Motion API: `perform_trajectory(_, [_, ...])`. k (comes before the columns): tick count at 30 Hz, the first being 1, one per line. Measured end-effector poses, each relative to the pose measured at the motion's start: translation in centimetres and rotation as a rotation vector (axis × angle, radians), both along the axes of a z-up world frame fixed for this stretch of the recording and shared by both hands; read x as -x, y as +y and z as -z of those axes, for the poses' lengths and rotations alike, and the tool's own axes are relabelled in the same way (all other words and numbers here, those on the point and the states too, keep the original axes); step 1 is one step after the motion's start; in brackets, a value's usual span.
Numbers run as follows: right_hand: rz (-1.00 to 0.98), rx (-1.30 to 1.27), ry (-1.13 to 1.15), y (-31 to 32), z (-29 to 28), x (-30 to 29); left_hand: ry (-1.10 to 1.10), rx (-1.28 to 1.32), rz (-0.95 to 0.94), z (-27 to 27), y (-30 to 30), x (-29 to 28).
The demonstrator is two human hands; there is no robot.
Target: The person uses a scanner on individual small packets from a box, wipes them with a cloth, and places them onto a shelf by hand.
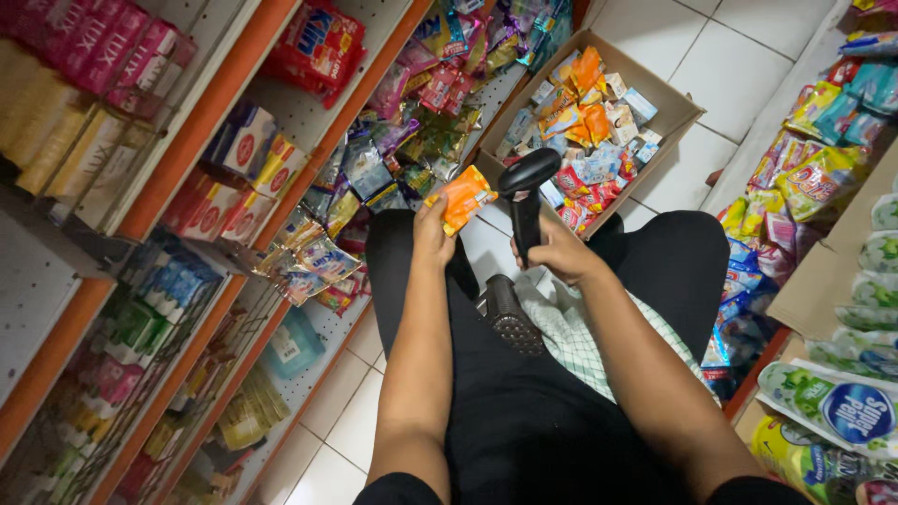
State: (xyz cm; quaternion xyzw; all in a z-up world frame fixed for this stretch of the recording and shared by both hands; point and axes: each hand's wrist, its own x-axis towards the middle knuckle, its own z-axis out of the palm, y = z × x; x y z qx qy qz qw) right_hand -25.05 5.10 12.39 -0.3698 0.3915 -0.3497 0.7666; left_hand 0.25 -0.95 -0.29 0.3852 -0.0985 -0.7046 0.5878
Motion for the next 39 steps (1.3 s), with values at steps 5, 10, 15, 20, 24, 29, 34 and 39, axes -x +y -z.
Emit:
perform_trajectory(5, [-0.06, -0.071, 0.335, 1.4, 1.0, -1.0, 0.014, -0.007, -0.005, 0.0, 0.1, 0.4])
perform_trajectory(10, [-0.045, 0.04, 0.295, 1.5, 1.1, -2.6, 0.004, -0.004, -0.033, 0.5, 0.1, -0.3])
perform_trajectory(15, [-0.132, -0.007, 0.175, 1.2, 0.8, -2.0, -0.009, -0.008, -0.06, 1.0, 0.0, -0.2])
perform_trajectory(20, [-0.175, -0.15, -0.008, 0.8, 0.8, -1.9, 0.02, -0.025, -0.064, 0.5, -0.4, -0.3])
perform_trajectory(24, [-0.149, -0.158, -0.03, 0.6, 2.3, -1.9, 0.022, 0.008, -0.047, 1.5, -0.3, -0.4])
perform_trajectory(29, [0.074, -0.253, 0.106, -2.0, 7.9, 0.7, -0.137, -0.056, -0.089, 3.8, -1.2, -0.3])
perform_trajectory(34, [0.36, -0.23, 0.53, -3.7, 16.8, 3.7, -0.194, -0.09, -0.017, 3.1, -1.2, 0.6])
perform_trajectory(39, [0.494, -0.377, 0.625, -4.7, 21.8, 5.6, -0.089, -0.206, -0.024, -0.4, -1.3, 0.9])
